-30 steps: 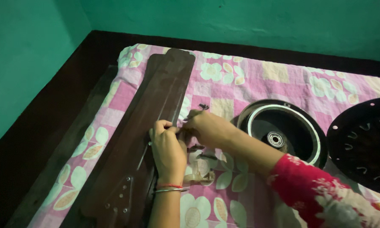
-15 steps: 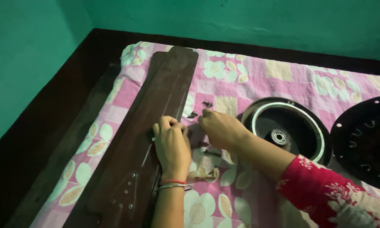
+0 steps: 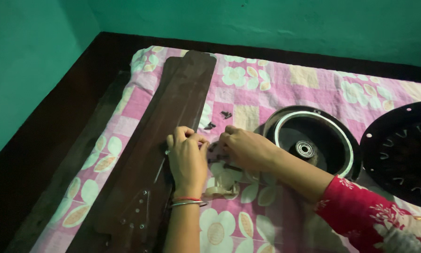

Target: The person uses a screwdriver to remove screws from the base of a ceiling fan motor housing. They then separate the motor housing into two halves, exposing the internal components, and place the parts on the bed.

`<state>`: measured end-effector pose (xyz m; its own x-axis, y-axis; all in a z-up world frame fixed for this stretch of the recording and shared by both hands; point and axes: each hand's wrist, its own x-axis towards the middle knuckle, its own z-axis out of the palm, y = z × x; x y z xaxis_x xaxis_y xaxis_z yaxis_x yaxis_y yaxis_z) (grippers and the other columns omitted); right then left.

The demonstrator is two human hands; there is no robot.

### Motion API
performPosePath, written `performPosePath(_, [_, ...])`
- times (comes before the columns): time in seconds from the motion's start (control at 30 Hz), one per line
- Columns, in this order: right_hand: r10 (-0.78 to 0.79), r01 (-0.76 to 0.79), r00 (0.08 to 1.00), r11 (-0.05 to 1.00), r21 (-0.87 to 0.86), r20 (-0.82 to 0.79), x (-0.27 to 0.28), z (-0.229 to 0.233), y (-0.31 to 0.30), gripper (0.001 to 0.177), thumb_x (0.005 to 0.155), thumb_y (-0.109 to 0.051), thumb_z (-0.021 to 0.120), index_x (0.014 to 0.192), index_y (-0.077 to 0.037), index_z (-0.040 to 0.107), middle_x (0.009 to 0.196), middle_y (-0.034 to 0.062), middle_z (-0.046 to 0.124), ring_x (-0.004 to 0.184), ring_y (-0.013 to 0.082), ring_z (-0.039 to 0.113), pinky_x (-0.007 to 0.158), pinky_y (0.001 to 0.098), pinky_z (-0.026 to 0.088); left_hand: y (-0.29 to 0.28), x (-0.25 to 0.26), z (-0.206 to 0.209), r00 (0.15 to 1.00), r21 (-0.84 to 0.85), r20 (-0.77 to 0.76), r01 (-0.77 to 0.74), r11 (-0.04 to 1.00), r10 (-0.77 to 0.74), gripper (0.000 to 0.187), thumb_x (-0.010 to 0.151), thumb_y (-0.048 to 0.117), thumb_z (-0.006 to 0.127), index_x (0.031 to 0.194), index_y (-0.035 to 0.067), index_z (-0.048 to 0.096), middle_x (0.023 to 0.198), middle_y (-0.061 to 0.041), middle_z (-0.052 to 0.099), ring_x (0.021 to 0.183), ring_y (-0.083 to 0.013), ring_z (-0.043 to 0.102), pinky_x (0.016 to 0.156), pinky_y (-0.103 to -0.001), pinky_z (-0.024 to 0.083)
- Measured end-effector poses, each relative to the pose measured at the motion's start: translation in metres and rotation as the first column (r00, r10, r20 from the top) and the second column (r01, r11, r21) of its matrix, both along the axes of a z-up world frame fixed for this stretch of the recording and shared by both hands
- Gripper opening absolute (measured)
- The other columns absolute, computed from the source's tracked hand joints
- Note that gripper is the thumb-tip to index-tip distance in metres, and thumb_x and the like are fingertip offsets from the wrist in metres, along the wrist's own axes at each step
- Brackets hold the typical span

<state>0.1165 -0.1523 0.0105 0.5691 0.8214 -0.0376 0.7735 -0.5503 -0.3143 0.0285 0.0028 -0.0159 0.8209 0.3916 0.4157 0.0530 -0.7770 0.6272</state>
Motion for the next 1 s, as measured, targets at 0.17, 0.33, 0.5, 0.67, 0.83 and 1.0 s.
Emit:
performPosePath(0.17, [-0.072,0.08,0.994,0.992,0.095,-0.087,0.002,0.013,-0.003,0.019,0.085,-0.008,0.069,0.103,-0.003,0.074,0.101,0.017,0.071,0.093,0.0344,0.071,0.079,0.0422,0.058,-0.002,0.001,0.003,0.997,-0.095,0.073,0.033,0.995,-0.026,0.012,0.078,0.016,0.083,0.089,0.012,0.079,0.111,-0.007,0.061,0.109,-0.0323,0.054,0.093,-0.042,0.047])
performPosePath(0.33, [-0.11,0.134,0.989,0.954,0.267,-0.1,0.004,0.025,-0.012,0.021,0.077,-0.003,0.075,0.098,-0.001,0.074,0.094,0.0167,0.076,0.082,0.0285,0.078,0.072,0.0365,0.062,-0.003,0.0,0.005,0.993,0.041,0.023,0.111,0.993,-0.112,0.012,0.068,0.015,0.085,0.08,0.013,0.082,0.117,-0.007,0.062,0.118,-0.0343,0.05,0.095,-0.046,0.042])
performPosePath(0.5, [-0.097,0.107,0.991,0.988,0.114,-0.091,-0.013,0.043,-0.018,0.02,0.075,-0.002,0.075,0.094,-0.005,0.08,0.088,0.0173,0.076,0.078,0.0301,0.076,0.069,0.0393,0.06,-0.005,0.003,0.001,0.996,0.02,0.032,0.082,0.996,-0.083,0.011,0.074,0.017,0.083,0.084,0.012,0.082,0.119,-0.007,0.062,0.119,-0.0336,0.05,0.099,-0.045,0.043])
performPosePath(0.67, [-0.246,0.234,0.958,0.968,-0.095,-0.15,-0.051,0.053,-0.022,0.016,0.083,-0.008,0.072,0.096,-0.009,0.081,0.085,0.0168,0.075,0.078,0.0335,0.074,0.071,0.0419,0.058,-0.002,0.005,-0.005,0.992,0.0,0.106,0.071,0.997,-0.071,0.013,0.077,0.015,0.079,0.089,0.01,0.081,0.117,-0.008,0.064,0.116,-0.0335,0.052,0.1,-0.043,0.045])
performPosePath(0.83, [-0.271,0.266,0.955,0.962,-0.052,-0.123,-0.066,0.051,-0.028,0.016,0.08,-0.01,0.074,0.095,-0.005,0.079,0.082,0.0164,0.074,0.075,0.0342,0.072,0.071,0.0428,0.057,-0.003,0.005,-0.007,0.993,0.016,0.092,0.068,0.998,-0.069,0.012,0.078,0.014,0.078,0.089,0.01,0.08,0.114,-0.008,0.065,0.114,-0.0336,0.054,0.099,-0.043,0.045])
performPosePath(1.0, [-0.234,0.237,0.967,0.971,0.02,-0.103,-0.067,0.041,-0.029,0.019,0.079,-0.015,0.077,0.096,-0.005,0.078,0.087,0.0159,0.074,0.077,0.0332,0.072,0.071,0.0426,0.056,-0.002,0.003,-0.007,0.991,0.022,0.108,0.074,0.997,-0.076,0.011,0.079,0.014,0.078,0.09,0.01,0.079,0.112,-0.008,0.064,0.113,-0.034,0.054,0.097,-0.043,0.046])
